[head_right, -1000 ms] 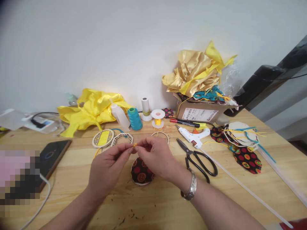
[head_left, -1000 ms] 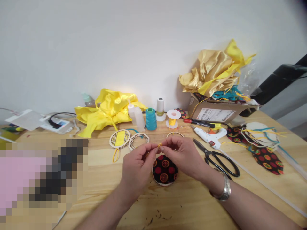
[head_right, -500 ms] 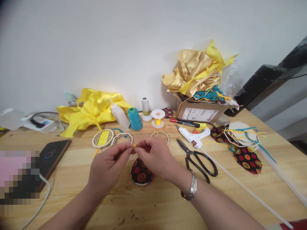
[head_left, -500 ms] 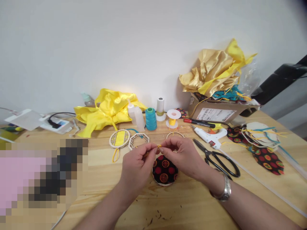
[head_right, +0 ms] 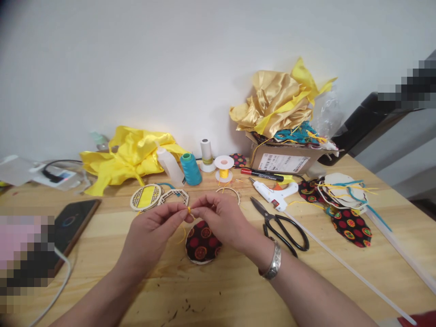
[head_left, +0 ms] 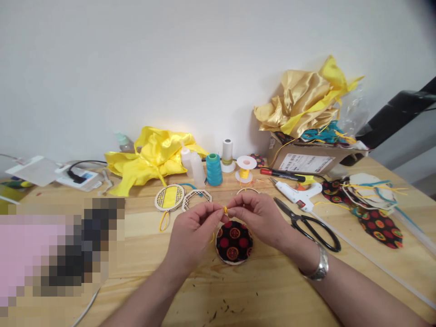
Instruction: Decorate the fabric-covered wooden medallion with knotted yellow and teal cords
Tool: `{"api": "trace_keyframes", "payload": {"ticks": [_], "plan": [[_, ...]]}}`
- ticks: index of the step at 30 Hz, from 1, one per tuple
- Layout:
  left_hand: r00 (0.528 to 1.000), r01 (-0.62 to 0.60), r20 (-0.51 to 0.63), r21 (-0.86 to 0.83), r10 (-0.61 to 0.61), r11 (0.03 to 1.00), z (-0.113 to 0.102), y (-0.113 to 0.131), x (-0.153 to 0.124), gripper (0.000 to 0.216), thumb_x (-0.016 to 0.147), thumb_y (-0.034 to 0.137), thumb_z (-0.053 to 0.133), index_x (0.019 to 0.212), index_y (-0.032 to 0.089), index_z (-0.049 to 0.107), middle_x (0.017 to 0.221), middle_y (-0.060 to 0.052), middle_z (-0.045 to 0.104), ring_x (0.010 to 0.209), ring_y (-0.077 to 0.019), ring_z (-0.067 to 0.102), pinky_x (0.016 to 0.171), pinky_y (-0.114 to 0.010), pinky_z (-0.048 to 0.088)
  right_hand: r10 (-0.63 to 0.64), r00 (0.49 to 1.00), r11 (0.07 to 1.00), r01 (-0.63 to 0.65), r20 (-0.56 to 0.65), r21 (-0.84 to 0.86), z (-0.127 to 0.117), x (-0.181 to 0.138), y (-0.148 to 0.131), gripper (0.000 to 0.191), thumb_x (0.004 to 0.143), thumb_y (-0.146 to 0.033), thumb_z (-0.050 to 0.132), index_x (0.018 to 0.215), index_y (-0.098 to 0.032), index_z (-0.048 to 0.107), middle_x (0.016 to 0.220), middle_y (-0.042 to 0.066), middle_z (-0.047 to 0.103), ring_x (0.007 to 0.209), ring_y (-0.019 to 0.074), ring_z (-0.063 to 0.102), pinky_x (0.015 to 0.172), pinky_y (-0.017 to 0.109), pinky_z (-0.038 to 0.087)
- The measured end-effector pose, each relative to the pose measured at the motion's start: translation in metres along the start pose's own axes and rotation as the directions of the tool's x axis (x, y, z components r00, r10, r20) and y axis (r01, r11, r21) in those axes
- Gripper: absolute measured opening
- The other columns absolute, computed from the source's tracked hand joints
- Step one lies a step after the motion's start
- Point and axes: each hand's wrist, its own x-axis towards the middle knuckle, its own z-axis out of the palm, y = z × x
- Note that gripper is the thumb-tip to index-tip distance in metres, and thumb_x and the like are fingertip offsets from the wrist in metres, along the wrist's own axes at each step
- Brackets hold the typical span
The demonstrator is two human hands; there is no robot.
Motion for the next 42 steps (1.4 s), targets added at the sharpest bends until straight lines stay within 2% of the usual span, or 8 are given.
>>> {"api": "trace_keyframes", "payload": {"ticks": [7,10,15,21,25,32,37,42], "plan": [[0.999,0.029,0.020,-0.088,-0.028,0.996,0.001,-0.003,0.000,0.010,0.077,0.026,0.061,0.074,0.020,0.069,0.066,0.002,0.070,0.066,-0.0111,0.059,0.063,-0.019,0.044,0.037,0.999,0.997,-0.036,-0.002,0.064,0.003,-0.001,-0.001,0.012,0.075,-0.009,0.059,0.072,-0.019,0.066,0.066,-0.004,0.069,0.062,0.0080,0.061,0.058,0.017,0.046],[0.996,0.082,0.046,-0.178,-0.075,0.981,0.002,-0.005,0.001,0.010,0.077,0.026,0.063,0.073,0.019,0.069,0.065,0.002,0.068,0.055,-0.0076,0.052,0.053,-0.016,0.039,0.051,0.999,0.997,-0.049,-0.020,0.060,0.002,0.000,-0.001,0.012,0.074,-0.009,0.059,0.071,-0.018,0.066,0.065,-0.004,0.068,0.060,0.0083,0.061,0.057,0.017,0.045],[0.973,0.221,0.152,-0.432,-0.171,0.874,0.003,-0.008,0.004,0.014,0.074,0.028,0.067,0.070,0.014,0.068,0.063,0.001,0.064,0.040,-0.0013,0.030,0.040,-0.015,0.023,0.042,0.998,0.999,-0.043,-0.056,-0.021,0.000,0.003,0.004,0.013,0.078,-0.014,0.056,0.075,-0.018,0.068,0.067,-0.002,0.068,0.061,0.0094,0.060,0.060,0.020,0.046],[0.945,0.327,0.226,-0.580,-0.237,0.746,0.001,-0.008,0.008,0.016,0.067,0.026,0.072,0.065,0.012,0.067,0.055,0.002,0.057,0.039,-0.0005,0.026,0.037,-0.014,0.018,-0.062,0.995,0.996,0.056,-0.084,-0.069,0.001,0.003,0.012,0.007,0.075,-0.015,0.063,0.077,-0.019,0.068,0.074,-0.001,0.070,0.067,0.0111,0.062,0.065,0.023,0.048],[0.943,0.332,0.239,-0.596,-0.233,0.731,0.001,-0.007,0.007,0.017,0.067,0.026,0.072,0.062,0.011,0.066,0.048,0.005,0.050,0.038,-0.0006,0.024,0.037,-0.014,0.018,-0.104,0.993,0.993,0.102,-0.052,-0.055,0.002,0.001,0.009,0.008,0.076,-0.014,0.062,0.075,-0.019,0.068,0.071,-0.002,0.069,0.065,0.0106,0.061,0.064,0.022,0.048],[0.959,0.284,0.180,-0.551,-0.221,0.785,0.003,-0.006,0.006,0.015,0.068,0.026,0.072,0.066,0.012,0.067,0.056,-0.001,0.063,0.038,-0.0005,0.030,0.037,-0.015,0.020,-0.090,0.994,0.994,0.086,-0.056,-0.068,0.001,0.002,0.005,0.007,0.075,-0.016,0.063,0.071,-0.019,0.069,0.066,-0.002,0.067,0.060,0.0104,0.058,0.059,0.022,0.046],[0.969,0.244,0.153,-0.522,-0.192,0.817,0.004,-0.006,0.004,0.014,0.069,0.025,0.071,0.068,0.012,0.068,0.058,-0.002,0.066,0.037,-0.0006,0.032,0.038,-0.015,0.020,-0.057,0.997,0.996,0.053,-0.048,-0.077,0.001,0.001,0.005,0.007,0.076,-0.018,0.063,0.071,-0.019,0.069,0.064,-0.003,0.067,0.058,0.0098,0.057,0.058,0.020,0.045],[0.951,0.307,0.208,-0.581,-0.228,0.754,0.004,-0.006,0.004,0.013,0.068,0.024,0.072,0.069,0.012,0.068,0.057,-0.001,0.064,0.037,0.0001,0.030,0.037,-0.014,0.020,-0.132,0.989,0.977,0.120,-0.061,-0.179,0.001,0.000,0.006,0.008,0.078,-0.018,0.063,0.072,-0.020,0.068,0.067,-0.002,0.067,0.061,0.0105,0.058,0.061,0.021,0.045]]}}
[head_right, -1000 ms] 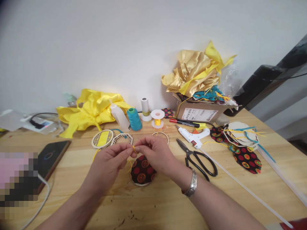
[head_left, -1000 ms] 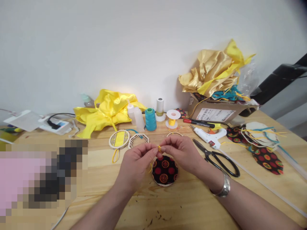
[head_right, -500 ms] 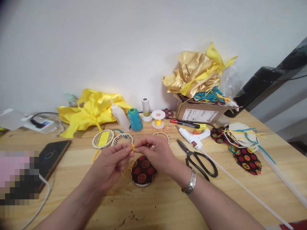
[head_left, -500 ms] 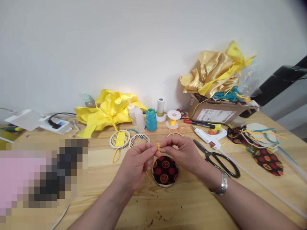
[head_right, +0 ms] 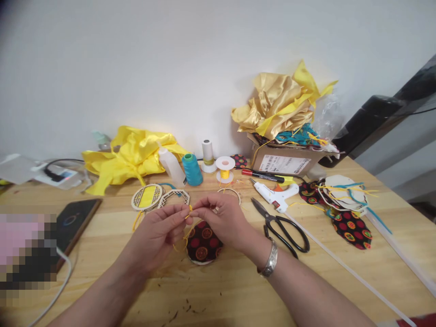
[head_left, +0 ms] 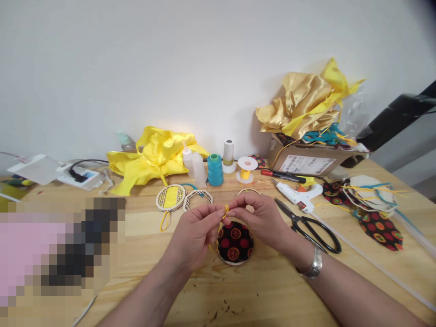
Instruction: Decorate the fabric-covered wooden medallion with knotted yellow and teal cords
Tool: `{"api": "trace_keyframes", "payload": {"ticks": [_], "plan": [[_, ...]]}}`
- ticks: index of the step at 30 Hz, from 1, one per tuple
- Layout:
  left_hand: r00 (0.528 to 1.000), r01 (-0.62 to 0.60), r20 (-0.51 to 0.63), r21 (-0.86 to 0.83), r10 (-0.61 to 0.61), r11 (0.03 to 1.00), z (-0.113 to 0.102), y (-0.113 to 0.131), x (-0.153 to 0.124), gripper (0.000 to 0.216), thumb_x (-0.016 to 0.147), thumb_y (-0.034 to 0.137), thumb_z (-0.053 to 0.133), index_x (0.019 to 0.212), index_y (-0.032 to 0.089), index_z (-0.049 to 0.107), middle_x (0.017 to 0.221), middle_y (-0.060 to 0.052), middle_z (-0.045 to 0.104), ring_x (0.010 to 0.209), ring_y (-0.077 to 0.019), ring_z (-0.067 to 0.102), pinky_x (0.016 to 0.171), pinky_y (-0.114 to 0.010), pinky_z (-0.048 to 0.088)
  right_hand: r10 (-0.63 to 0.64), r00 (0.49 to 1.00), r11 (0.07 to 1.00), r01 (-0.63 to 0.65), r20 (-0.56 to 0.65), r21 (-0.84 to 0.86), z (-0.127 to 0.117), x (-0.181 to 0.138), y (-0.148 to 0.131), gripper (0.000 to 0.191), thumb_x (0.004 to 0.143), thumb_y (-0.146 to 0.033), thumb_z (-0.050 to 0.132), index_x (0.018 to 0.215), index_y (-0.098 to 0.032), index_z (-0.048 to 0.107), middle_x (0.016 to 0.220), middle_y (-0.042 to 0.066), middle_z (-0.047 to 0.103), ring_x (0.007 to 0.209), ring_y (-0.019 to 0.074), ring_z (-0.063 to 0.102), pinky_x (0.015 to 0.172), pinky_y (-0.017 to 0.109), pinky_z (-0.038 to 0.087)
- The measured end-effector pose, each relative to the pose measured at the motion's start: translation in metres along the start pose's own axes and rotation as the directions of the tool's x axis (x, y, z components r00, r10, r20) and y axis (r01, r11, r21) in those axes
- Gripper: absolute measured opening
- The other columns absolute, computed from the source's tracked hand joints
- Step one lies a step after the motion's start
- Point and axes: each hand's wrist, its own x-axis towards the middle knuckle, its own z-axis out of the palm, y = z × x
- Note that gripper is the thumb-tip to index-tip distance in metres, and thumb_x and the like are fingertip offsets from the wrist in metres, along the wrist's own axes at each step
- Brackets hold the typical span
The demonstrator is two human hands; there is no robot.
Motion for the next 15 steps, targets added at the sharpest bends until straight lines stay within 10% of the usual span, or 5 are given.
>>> {"api": "trace_keyframes", "payload": {"ticks": [15], "plan": [[1.000,-0.005,-0.025,-0.002,0.005,1.000,0.0008,0.0003,-0.0012,0.014,0.065,0.024,0.073,0.067,0.012,0.066,0.056,-0.001,0.063,0.036,-0.0005,0.030,0.037,-0.015,0.021,-0.112,0.994,0.991,0.113,0.011,-0.076,-0.0015,-0.0009,-0.0014,0.010,0.081,-0.017,0.060,0.078,-0.022,0.068,0.073,-0.002,0.069,0.066,0.0116,0.061,0.065,0.023,0.046]]}}
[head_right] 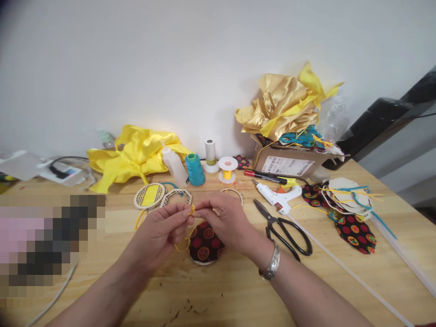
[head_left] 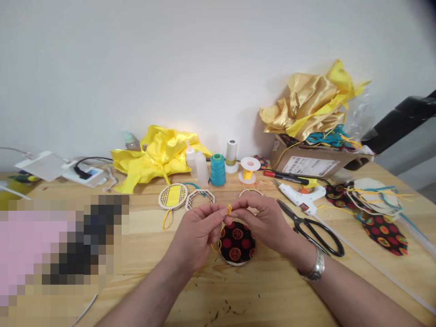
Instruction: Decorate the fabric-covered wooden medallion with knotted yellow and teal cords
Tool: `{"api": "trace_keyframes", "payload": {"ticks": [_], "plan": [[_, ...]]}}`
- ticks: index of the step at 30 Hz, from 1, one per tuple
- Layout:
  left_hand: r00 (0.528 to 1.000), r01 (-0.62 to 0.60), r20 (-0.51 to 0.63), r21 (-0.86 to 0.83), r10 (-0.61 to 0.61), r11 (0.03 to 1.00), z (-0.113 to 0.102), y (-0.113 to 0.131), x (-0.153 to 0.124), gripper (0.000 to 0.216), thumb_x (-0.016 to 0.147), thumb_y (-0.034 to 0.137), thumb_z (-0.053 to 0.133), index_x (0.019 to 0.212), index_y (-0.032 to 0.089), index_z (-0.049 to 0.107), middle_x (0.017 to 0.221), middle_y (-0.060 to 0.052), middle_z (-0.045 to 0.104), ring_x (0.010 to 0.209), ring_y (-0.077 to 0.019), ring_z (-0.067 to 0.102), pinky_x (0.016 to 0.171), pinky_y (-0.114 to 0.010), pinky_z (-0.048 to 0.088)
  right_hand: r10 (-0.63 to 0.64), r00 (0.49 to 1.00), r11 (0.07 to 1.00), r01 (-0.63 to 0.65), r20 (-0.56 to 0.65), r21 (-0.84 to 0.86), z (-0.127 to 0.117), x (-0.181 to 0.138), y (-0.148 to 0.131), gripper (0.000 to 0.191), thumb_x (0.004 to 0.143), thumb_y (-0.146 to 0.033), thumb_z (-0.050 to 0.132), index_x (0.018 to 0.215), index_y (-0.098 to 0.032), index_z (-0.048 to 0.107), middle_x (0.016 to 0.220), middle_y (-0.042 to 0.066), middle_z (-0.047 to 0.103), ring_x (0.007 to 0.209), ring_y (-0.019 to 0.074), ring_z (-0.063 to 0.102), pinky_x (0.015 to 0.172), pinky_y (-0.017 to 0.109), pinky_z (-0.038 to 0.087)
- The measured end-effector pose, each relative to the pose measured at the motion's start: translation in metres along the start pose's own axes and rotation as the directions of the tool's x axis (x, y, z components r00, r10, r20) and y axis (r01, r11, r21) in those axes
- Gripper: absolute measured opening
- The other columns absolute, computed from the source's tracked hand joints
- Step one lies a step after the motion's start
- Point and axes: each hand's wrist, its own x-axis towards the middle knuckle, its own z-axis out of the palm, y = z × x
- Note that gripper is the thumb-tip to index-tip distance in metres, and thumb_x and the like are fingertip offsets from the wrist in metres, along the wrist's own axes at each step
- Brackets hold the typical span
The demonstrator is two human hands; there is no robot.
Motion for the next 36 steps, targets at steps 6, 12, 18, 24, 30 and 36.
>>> {"api": "trace_keyframes", "payload": {"ticks": [6,12,18,24,30,36], "plan": [[0.997,-0.073,-0.010,0.066,0.074,0.995,0.000,0.000,0.001,0.012,0.068,0.024,0.070,0.069,0.013,0.067,0.056,0.000,0.064,0.037,-0.0007,0.032,0.038,-0.015,0.021,0.064,0.998,0.997,-0.064,-0.008,0.050,0.001,0.000,-0.004,0.010,0.079,-0.014,0.061,0.077,-0.021,0.069,0.072,-0.002,0.070,0.065,0.0108,0.061,0.064,0.021,0.046],[0.986,-0.153,-0.027,0.250,0.164,0.956,-0.002,-0.001,-0.003,0.012,0.072,0.027,0.067,0.072,0.016,0.068,0.060,0.001,0.065,0.040,-0.0035,0.036,0.039,-0.017,0.025,0.222,0.974,0.942,-0.227,0.048,0.248,0.001,0.002,-0.004,0.004,0.074,-0.021,0.066,0.073,-0.019,0.069,0.067,-0.001,0.069,0.060,0.0107,0.060,0.058,0.021,0.047],[0.969,-0.209,-0.034,0.412,0.245,0.887,0.001,0.001,-0.005,0.008,0.074,0.025,0.064,0.071,0.019,0.068,0.061,0.002,0.067,0.044,-0.0061,0.043,0.041,-0.018,0.030,0.321,0.927,0.789,-0.376,0.195,0.487,-0.002,0.005,-0.005,0.008,0.068,-0.023,0.071,0.071,-0.017,0.067,0.064,-0.001,0.069,0.060,0.0111,0.062,0.059,0.023,0.049],[0.960,-0.225,-0.048,0.459,0.277,0.860,0.004,0.003,-0.008,0.007,0.073,0.023,0.064,0.071,0.019,0.069,0.061,0.001,0.069,0.048,-0.0079,0.050,0.044,-0.017,0.035,0.385,0.880,0.705,-0.475,0.277,0.527,-0.007,0.007,-0.007,0.009,0.065,-0.022,0.074,0.069,-0.016,0.068,0.063,-0.002,0.069,0.058,0.0086,0.061,0.058,0.020,0.047],[0.960,-0.228,-0.032,0.488,0.279,0.842,0.005,0.003,-0.009,0.006,0.074,0.022,0.063,0.073,0.019,0.068,0.062,0.001,0.070,0.051,-0.0085,0.054,0.047,-0.017,0.039,0.380,0.864,0.690,-0.503,0.330,0.521,-0.009,0.006,-0.005,0.008,0.067,-0.022,0.072,0.070,-0.015,0.069,0.066,-0.001,0.070,0.062,0.0091,0.061,0.061,0.021,0.046],[0.961,-0.226,-0.023,0.500,0.274,0.836,0.005,0.003,-0.008,0.007,0.075,0.023,0.062,0.073,0.019,0.068,0.063,0.002,0.070,0.053,-0.0081,0.056,0.049,-0.016,0.040,0.377,0.869,0.722,-0.492,0.321,0.486,-0.010,0.006,-0.005,0.010,0.067,-0.024,0.072,0.072,-0.015,0.068,0.067,0.000,0.070,0.062,0.0094,0.060,0.060,0.021,0.045]]}}
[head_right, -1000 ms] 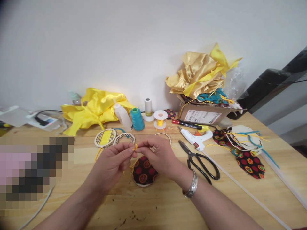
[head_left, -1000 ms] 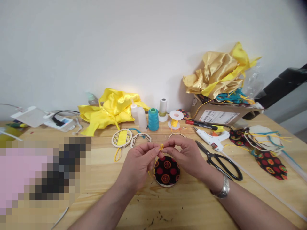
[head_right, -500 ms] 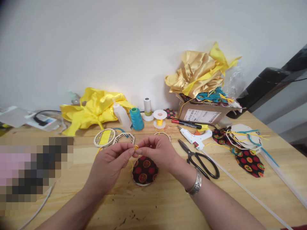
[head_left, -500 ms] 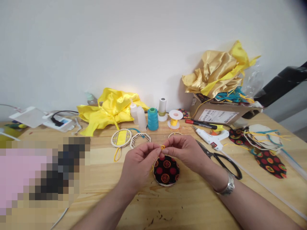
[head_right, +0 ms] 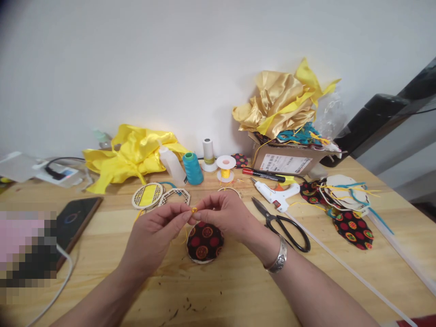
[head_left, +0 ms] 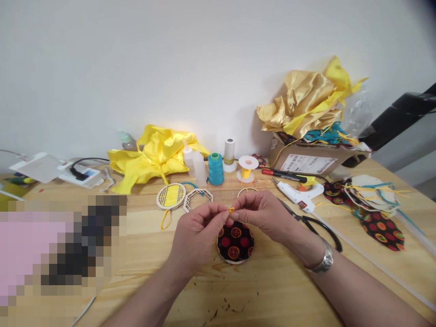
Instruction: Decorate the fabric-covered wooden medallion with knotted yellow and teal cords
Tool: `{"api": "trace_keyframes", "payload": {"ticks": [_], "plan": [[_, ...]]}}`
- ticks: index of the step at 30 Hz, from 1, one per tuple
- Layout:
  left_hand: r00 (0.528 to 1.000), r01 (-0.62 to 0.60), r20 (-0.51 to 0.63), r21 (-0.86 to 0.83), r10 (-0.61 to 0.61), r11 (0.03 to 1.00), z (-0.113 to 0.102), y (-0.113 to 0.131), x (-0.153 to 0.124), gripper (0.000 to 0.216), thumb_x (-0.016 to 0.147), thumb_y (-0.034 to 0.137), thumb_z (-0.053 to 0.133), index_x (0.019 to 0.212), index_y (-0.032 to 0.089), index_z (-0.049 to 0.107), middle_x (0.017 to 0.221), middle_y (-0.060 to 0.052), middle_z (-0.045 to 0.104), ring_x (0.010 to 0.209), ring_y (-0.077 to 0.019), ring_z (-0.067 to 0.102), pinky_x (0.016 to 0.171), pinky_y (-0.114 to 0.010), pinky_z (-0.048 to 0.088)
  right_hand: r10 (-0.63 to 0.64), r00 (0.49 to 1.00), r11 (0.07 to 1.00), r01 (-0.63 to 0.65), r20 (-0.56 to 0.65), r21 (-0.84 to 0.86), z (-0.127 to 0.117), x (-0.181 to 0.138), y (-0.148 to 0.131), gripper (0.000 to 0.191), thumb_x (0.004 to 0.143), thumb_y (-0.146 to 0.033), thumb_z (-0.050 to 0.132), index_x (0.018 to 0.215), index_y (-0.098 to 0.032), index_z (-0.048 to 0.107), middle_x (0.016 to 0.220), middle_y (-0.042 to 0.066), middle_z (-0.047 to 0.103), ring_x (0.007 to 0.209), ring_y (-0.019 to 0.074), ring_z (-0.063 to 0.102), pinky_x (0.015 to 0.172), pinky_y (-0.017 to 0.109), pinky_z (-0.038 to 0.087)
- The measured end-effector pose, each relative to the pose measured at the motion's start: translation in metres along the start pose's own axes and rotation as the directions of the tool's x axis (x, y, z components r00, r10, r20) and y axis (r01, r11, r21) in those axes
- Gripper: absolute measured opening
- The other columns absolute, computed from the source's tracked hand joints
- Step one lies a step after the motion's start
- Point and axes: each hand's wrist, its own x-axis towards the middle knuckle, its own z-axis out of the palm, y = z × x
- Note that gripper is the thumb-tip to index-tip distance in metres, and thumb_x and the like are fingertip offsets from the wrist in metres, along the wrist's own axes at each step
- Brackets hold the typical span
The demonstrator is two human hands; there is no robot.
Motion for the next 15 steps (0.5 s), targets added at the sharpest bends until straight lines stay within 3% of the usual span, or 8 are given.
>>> {"api": "trace_keyframes", "payload": {"ticks": [11,15], "plan": [[1.000,0.019,0.007,-0.033,-0.018,0.999,-0.0005,-0.0004,0.0007,0.007,0.073,0.022,0.063,0.075,0.017,0.069,0.063,0.002,0.071,0.053,-0.0076,0.058,0.050,-0.015,0.043,-0.032,0.996,0.996,0.025,-0.079,-0.089,0.0047,-0.0023,-0.0047,0.008,0.066,-0.023,0.069,0.066,-0.015,0.065,0.062,0.000,0.068,0.056,0.0090,0.057,0.054,0.020,0.043],[1.000,0.010,0.006,-0.022,-0.010,1.000,-0.0007,-0.0014,0.0008,0.008,0.073,0.023,0.064,0.075,0.017,0.069,0.064,0.002,0.071,0.059,-0.0091,0.061,0.057,-0.016,0.047,-0.040,0.995,0.991,0.027,-0.094,-0.128,0.0057,-0.0025,-0.0046,0.008,0.065,-0.023,0.068,0.065,-0.015,0.065,0.061,0.000,0.067,0.054,0.0087,0.055,0.052,0.020,0.041]]}}
